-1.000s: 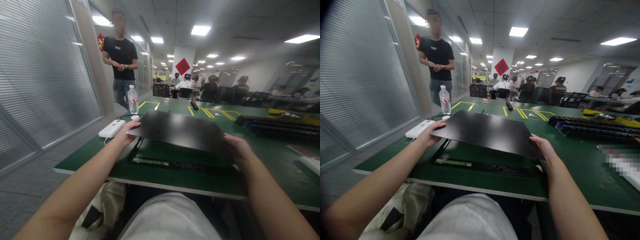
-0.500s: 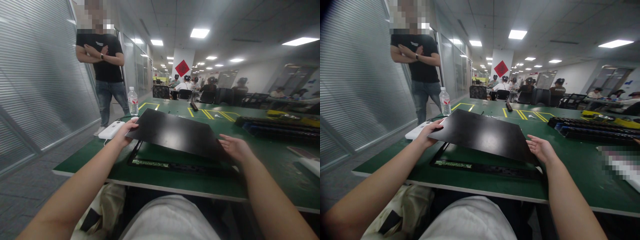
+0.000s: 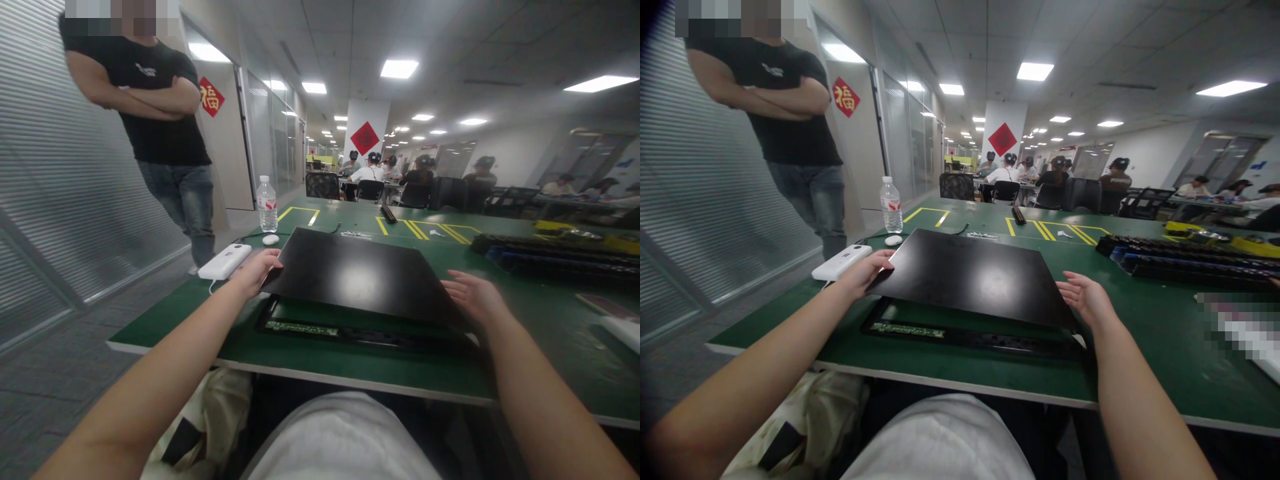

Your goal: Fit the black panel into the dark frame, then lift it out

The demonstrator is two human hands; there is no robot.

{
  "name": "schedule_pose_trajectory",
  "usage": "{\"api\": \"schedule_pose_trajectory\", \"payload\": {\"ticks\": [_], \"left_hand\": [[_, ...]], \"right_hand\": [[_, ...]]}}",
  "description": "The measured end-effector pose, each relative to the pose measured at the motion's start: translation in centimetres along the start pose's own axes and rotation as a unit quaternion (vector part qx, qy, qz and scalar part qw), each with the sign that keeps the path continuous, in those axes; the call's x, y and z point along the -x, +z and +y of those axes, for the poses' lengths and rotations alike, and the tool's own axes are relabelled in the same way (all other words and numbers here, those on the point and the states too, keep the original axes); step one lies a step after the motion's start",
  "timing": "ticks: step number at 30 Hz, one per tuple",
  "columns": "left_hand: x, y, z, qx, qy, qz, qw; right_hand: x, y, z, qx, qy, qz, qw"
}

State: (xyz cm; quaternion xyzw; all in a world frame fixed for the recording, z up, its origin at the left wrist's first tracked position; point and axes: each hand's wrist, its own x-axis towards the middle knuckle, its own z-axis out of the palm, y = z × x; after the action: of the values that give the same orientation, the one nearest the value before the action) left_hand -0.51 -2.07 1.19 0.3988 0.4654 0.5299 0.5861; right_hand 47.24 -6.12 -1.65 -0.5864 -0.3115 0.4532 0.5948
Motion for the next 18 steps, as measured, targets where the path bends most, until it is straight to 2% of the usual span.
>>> {"api": "schedule_pose_trajectory", "payload": {"ticks": [7, 12, 18], "left_hand": [[-0.3, -0.1, -1.0, -0.056, -0.013, 0.001, 0.998], [-0.6, -0.5, -1.7, -0.052, 0.001, -0.057, 0.997], [-1.3, -1.0, -2.6, -0.069, 0.019, -0.09, 0.993]], "right_hand": [[-0.2, 0.0, 0.4, 0.023, -0.011, 0.03, 0.999], [-1.1, -0.7, 0.8, 0.026, -0.021, 0.034, 0.999], [-2.4, -1.4, 1.6, 0.027, -0.038, 0.02, 0.999]]}}
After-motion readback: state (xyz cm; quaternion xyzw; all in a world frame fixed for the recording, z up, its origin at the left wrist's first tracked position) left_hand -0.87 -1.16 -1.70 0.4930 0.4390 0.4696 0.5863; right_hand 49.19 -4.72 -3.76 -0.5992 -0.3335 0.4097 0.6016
